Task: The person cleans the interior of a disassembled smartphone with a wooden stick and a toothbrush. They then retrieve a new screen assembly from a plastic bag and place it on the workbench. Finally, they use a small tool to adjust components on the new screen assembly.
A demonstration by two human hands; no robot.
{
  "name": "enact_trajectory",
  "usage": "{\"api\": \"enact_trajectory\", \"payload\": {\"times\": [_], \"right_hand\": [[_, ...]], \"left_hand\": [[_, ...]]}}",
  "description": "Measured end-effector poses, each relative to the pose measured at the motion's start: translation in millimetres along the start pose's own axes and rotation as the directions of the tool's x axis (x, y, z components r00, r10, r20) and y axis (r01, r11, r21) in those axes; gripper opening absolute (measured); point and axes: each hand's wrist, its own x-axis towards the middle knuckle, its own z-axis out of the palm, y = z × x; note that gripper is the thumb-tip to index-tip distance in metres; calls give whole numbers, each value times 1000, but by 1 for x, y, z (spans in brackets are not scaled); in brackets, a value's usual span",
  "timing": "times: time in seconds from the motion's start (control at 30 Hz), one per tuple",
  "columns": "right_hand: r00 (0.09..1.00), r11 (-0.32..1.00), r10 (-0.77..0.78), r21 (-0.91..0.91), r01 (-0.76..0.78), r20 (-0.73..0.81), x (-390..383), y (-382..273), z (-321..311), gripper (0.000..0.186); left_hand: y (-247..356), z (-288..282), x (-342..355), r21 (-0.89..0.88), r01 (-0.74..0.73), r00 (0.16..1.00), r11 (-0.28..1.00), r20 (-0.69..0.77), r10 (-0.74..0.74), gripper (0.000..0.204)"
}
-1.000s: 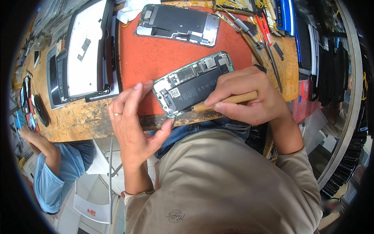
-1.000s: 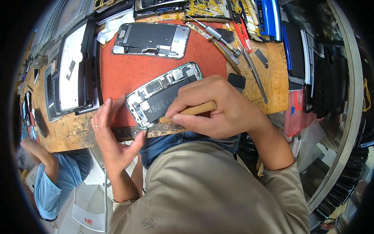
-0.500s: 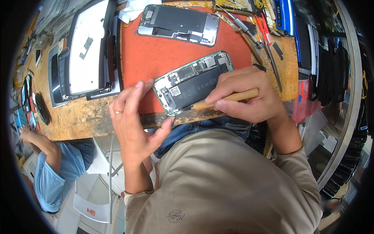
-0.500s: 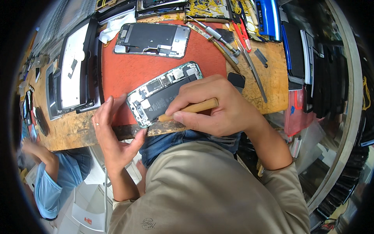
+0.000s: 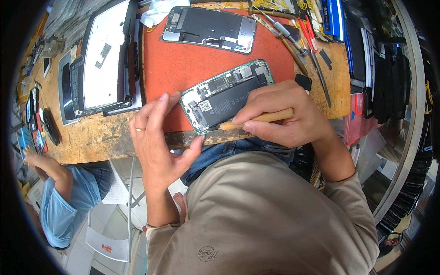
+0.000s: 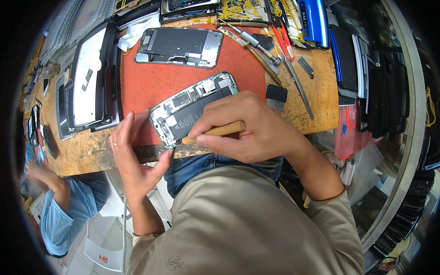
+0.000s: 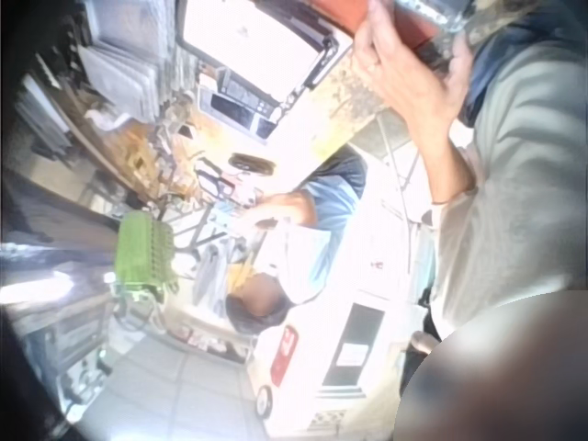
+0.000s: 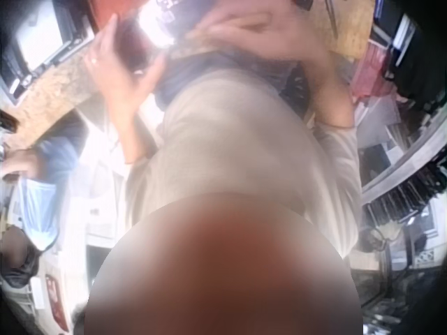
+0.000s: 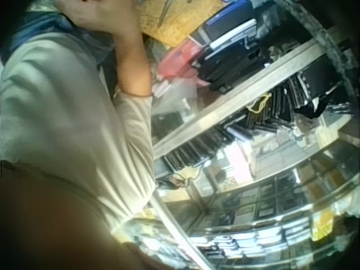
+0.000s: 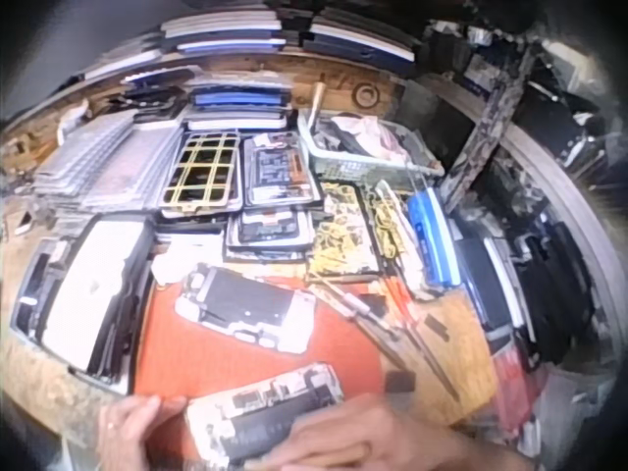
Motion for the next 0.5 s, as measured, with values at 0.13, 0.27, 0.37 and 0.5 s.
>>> {"api": "enact_trajectory", "payload": {"times": [0.13, 0.27, 0.37, 0.5], "right_hand": [[999, 999, 51, 16, -52, 14, 1, -2, 5, 13], [997, 998, 68, 5, -68, 25, 1, -4, 4, 12], [1000, 1000, 3, -25, -2, 13, 2, -5, -1, 16], [999, 1000, 3, -31, -2, 35, 4, -4, -1, 15]], "left_hand": [[0, 0, 0, 1, 6, 1000, 1000, 0, -6, 104], [1, 0, 1, -5, 7, 1000, 1000, -2, -7, 105], [1, -1, 1, -12, 7, 1000, 1000, 5, -7, 105], [1, 0, 0, -20, 4, 1000, 1000, -10, -4, 104]]}}
